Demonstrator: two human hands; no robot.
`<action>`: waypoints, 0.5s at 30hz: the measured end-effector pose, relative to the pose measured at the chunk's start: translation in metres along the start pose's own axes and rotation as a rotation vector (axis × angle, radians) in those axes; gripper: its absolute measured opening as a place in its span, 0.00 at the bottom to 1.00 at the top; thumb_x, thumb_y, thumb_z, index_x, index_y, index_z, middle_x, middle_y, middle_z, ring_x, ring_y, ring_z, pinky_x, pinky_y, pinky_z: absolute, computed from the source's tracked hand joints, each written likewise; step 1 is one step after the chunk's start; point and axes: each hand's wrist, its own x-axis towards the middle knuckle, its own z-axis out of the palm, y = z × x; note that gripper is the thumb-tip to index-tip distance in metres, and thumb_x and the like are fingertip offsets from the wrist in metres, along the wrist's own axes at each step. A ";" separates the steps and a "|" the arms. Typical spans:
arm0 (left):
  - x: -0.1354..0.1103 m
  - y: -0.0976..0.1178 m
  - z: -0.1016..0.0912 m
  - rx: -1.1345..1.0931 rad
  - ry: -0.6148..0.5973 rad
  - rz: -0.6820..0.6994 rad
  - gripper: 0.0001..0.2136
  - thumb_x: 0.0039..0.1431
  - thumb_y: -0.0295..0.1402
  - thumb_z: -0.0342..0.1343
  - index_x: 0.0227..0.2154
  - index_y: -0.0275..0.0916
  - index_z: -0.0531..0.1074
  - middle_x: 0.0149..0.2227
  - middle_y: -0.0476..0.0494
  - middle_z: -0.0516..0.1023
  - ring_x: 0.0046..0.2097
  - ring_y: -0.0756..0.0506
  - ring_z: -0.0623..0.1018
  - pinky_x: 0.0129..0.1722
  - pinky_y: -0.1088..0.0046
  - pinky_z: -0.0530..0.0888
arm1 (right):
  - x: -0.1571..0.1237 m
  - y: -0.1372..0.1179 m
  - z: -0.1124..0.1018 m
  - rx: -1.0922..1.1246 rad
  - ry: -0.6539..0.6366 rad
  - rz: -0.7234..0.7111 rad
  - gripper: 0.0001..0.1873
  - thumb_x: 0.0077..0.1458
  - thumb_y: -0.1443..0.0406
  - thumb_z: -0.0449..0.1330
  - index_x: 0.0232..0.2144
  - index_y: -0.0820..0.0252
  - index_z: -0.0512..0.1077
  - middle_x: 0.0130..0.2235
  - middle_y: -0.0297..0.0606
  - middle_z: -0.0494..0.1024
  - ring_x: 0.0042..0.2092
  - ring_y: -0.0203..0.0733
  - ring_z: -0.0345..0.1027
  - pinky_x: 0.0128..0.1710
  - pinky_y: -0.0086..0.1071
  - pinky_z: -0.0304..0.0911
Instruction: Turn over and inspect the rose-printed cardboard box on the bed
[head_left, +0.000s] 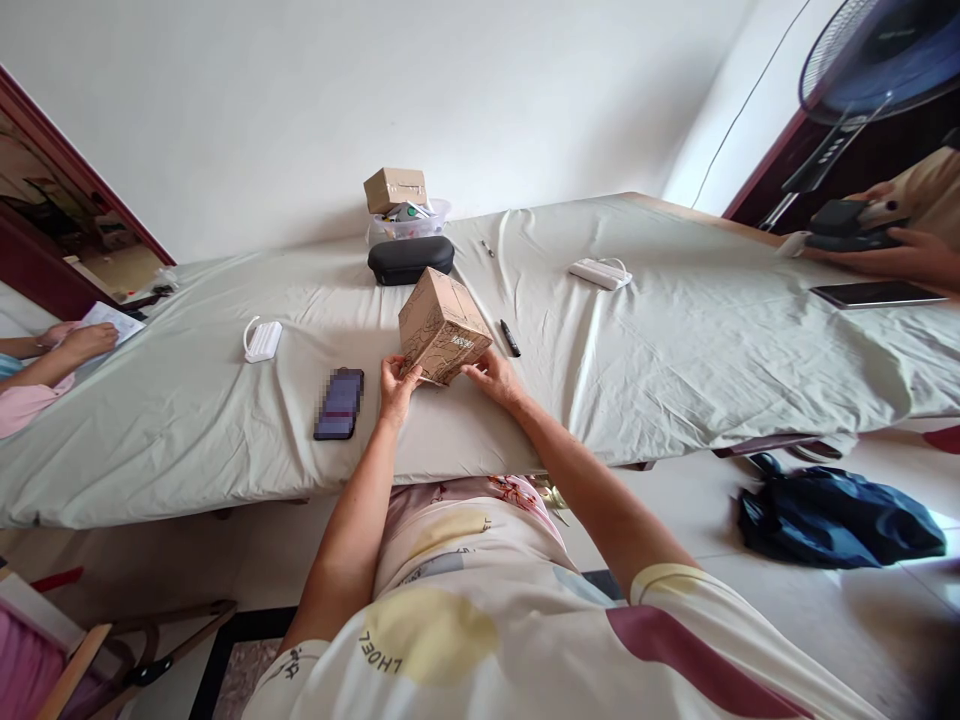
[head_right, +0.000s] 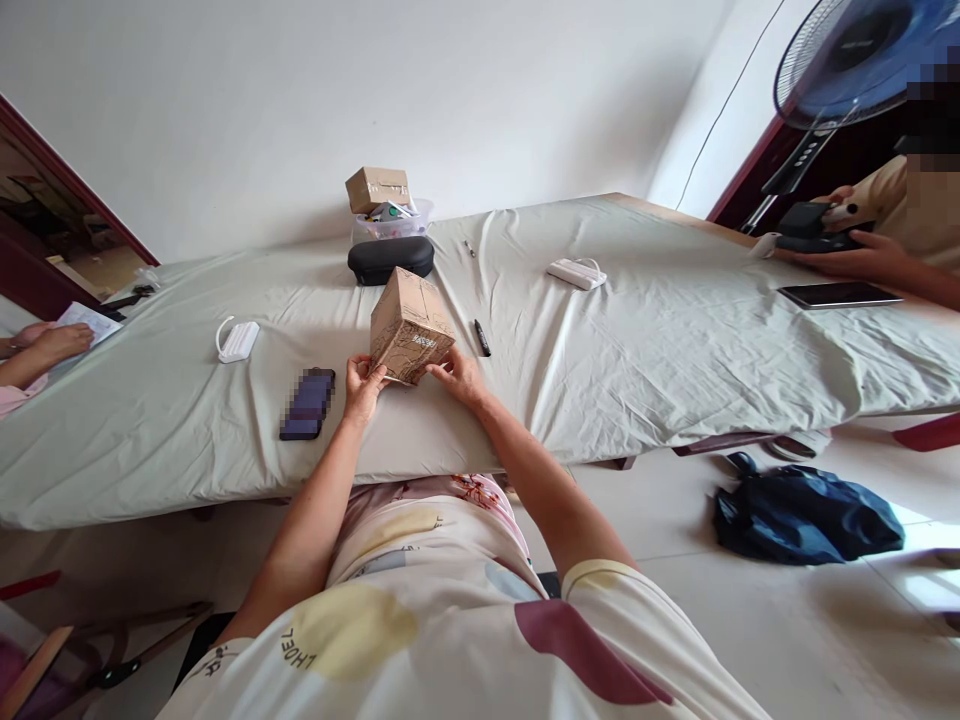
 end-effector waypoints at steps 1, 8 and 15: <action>-0.001 0.000 0.001 -0.020 -0.003 -0.007 0.28 0.55 0.56 0.66 0.49 0.48 0.63 0.46 0.46 0.77 0.47 0.45 0.81 0.46 0.64 0.80 | -0.001 -0.002 0.001 -0.041 -0.046 -0.012 0.37 0.59 0.36 0.59 0.53 0.60 0.73 0.39 0.43 0.83 0.36 0.45 0.77 0.37 0.36 0.72; -0.006 0.000 0.004 0.185 -0.016 0.079 0.26 0.54 0.55 0.68 0.45 0.43 0.66 0.49 0.40 0.77 0.52 0.41 0.80 0.55 0.57 0.77 | -0.001 -0.006 0.004 -0.109 -0.047 0.017 0.23 0.61 0.52 0.63 0.52 0.60 0.72 0.40 0.43 0.84 0.36 0.46 0.78 0.38 0.36 0.72; -0.008 0.005 0.002 0.380 0.039 0.142 0.20 0.57 0.48 0.68 0.43 0.41 0.72 0.49 0.37 0.78 0.53 0.37 0.80 0.57 0.53 0.76 | 0.000 -0.002 0.006 -0.146 -0.024 0.026 0.21 0.57 0.57 0.65 0.50 0.60 0.73 0.37 0.40 0.84 0.35 0.46 0.76 0.37 0.36 0.70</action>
